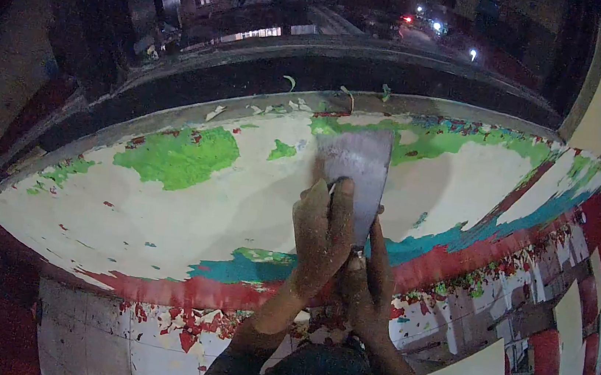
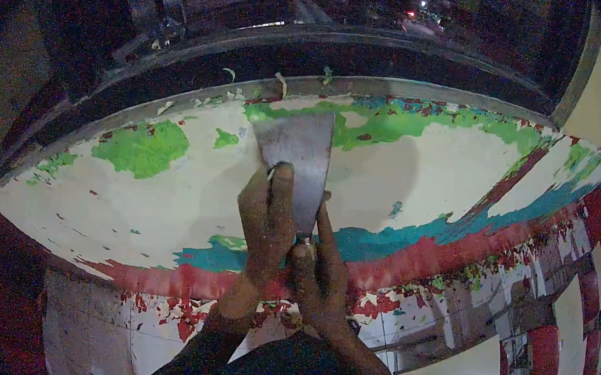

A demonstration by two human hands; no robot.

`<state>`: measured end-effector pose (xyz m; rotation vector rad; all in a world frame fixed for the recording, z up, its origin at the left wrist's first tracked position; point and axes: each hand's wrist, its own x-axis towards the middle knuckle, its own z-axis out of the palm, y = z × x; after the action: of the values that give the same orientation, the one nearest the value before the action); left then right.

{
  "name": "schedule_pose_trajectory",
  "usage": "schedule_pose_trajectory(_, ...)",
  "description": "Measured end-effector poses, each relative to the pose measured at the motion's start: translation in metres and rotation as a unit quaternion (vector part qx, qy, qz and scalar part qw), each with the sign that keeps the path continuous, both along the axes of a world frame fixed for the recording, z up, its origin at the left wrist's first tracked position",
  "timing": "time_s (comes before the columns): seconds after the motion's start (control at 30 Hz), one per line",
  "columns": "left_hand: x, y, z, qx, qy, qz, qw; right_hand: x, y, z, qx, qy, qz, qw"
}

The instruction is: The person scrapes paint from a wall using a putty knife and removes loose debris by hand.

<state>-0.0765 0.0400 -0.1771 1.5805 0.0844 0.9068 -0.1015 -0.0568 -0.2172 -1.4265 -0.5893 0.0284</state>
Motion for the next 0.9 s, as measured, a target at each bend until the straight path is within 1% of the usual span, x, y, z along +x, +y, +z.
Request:
schedule_pose_trajectory(0.07, 0.002, 0.000, 0.004, -0.053, -0.014, -0.039, 0.998, 0.001, -0.001, 0.004, -0.014, 0.003, 0.004, 1.000)
schedule_pose_trajectory(0.13, 0.004, 0.002, -0.012, 0.063, -0.007, 0.024, 0.998, -0.002, -0.002, 0.008, -0.011, 0.016, 0.015, 1.000)
schedule_pose_trajectory(0.2, 0.008, 0.006, -0.017, 0.120, -0.019, 0.047, 0.991, 0.000, 0.000, 0.011, 0.005, 0.017, 0.024, 1.000)
schedule_pose_trajectory(0.27, 0.010, 0.009, -0.017, 0.112, -0.034, 0.028, 0.993, 0.002, 0.002, 0.011, 0.021, 0.020, 0.033, 0.999)
schedule_pose_trajectory(0.33, 0.004, 0.006, -0.007, 0.089, -0.025, 0.003, 0.996, 0.000, 0.001, 0.007, 0.033, 0.035, 0.040, 0.998)
schedule_pose_trajectory(0.4, 0.001, 0.005, -0.008, 0.080, -0.020, 0.008, 0.997, 0.004, 0.001, -0.015, 0.011, -0.011, 0.004, 1.000)
schedule_pose_trajectory(0.47, 0.003, 0.004, -0.021, 0.088, -0.017, 0.037, 0.995, 0.008, 0.003, -0.021, 0.016, -0.024, -0.006, 1.000)
schedule_pose_trajectory(0.57, 0.016, 0.008, -0.008, 0.109, -0.063, 0.063, 0.990, 0.003, 0.003, -0.002, 0.050, 0.029, 0.024, 0.998)
schedule_pose_trajectory(0.63, 0.009, 0.005, -0.005, 0.037, -0.024, 0.009, 0.999, 0.003, 0.003, 0.009, 0.076, 0.046, 0.051, 0.995)
schedule_pose_trajectory(0.67, 0.007, 0.004, -0.002, 0.004, -0.011, -0.018, 1.000, 0.003, 0.002, 0.005, 0.045, 0.016, 0.030, 0.998)
schedule_pose_trajectory(0.7, 0.008, 0.006, -0.008, 0.035, -0.021, 0.000, 0.999, 0.003, -0.001, -0.003, 0.013, -0.016, 0.008, 1.000)
schedule_pose_trajectory(0.77, 0.013, 0.009, -0.029, 0.093, -0.034, 0.036, 0.994, 0.007, 0.000, -0.003, 0.006, -0.022, 0.005, 1.000)
schedule_pose_trajectory(0.83, 0.012, 0.010, -0.006, 0.115, -0.059, 0.038, 0.991, 0.005, 0.005, 0.007, 0.055, 0.040, 0.036, 0.997)
schedule_pose_trajectory(0.9, 0.010, 0.008, -0.004, 0.099, -0.046, 0.041, 0.993, -0.001, 0.003, 0.006, 0.043, 0.015, 0.012, 0.999)
